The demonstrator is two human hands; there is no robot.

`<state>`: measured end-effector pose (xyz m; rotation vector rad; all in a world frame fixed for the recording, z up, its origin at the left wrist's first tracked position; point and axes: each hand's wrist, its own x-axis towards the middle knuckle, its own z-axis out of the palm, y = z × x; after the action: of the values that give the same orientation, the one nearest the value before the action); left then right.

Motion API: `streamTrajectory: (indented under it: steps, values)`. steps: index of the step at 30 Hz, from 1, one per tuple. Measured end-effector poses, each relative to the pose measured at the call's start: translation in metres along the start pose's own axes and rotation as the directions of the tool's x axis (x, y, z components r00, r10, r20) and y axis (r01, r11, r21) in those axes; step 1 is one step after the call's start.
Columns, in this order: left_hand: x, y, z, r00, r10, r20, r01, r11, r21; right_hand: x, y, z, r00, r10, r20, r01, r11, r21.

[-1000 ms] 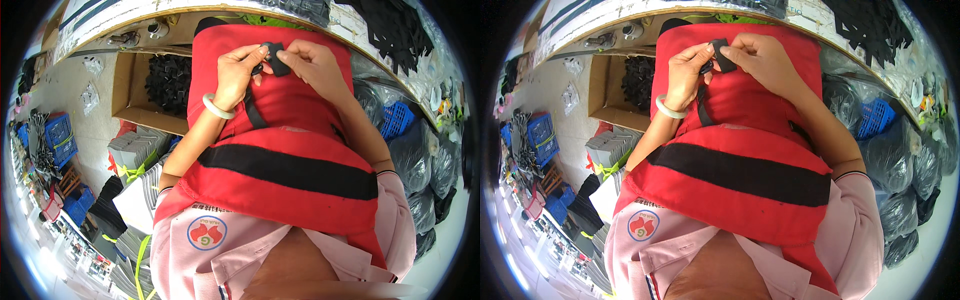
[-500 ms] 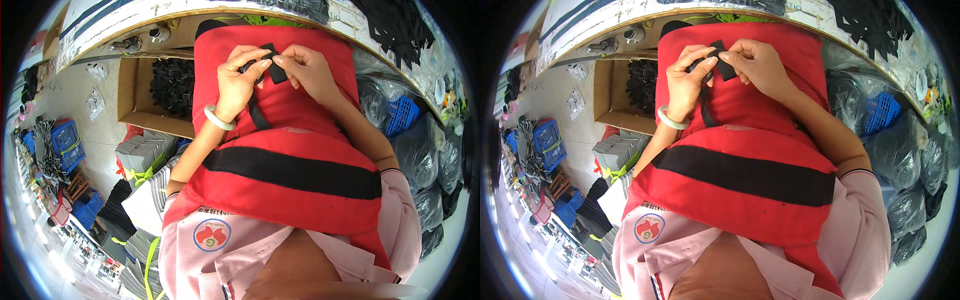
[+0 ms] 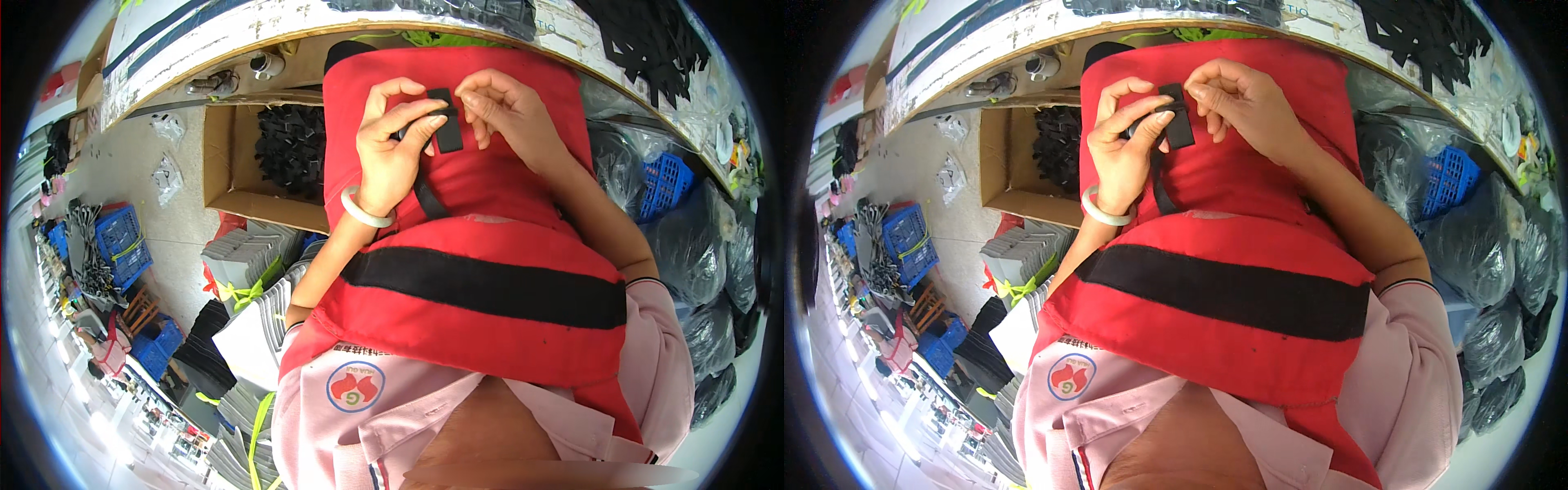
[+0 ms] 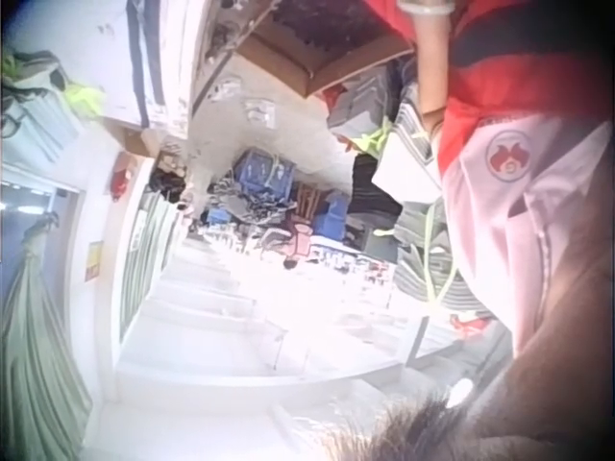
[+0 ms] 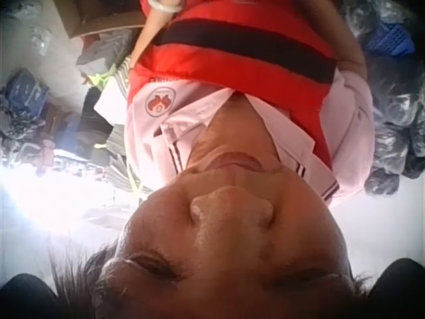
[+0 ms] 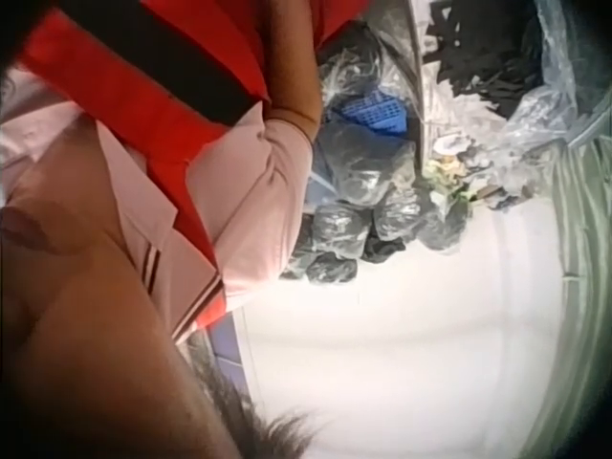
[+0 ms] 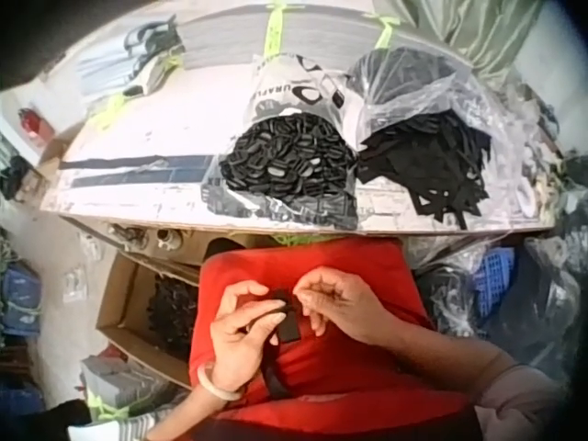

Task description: The recorder is assembling plastic buckles onto nylon straps at a factory workstation.

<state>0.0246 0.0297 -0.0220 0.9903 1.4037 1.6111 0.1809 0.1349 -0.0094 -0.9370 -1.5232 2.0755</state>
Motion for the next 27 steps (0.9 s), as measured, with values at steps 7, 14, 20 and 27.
streamTrajectory:
  steps: [7,14,20,27]
  values:
    - [-0.006,0.008,0.0,0.994,0.059,0.095,-0.067,0.995,0.075,0.009,-0.005,-0.014,0.956,0.158,0.246,-0.132,0.984,-0.118]
    - [-0.01,0.009,-0.003,0.988,0.07,0.138,-0.068,0.997,-0.022,0.009,-0.003,-0.006,0.995,0.007,0.095,0.002,0.996,-0.09]
    - [-0.016,0.023,-0.015,0.985,-0.072,0.156,0.065,0.997,0.049,0.018,0.007,0.009,0.996,-0.038,0.077,0.035,0.999,0.039]
    - [-0.03,0.059,-0.113,0.927,-0.3,-0.223,0.361,0.876,0.319,0.017,0.011,0.007,0.973,-0.127,0.192,0.182,0.936,-0.302]
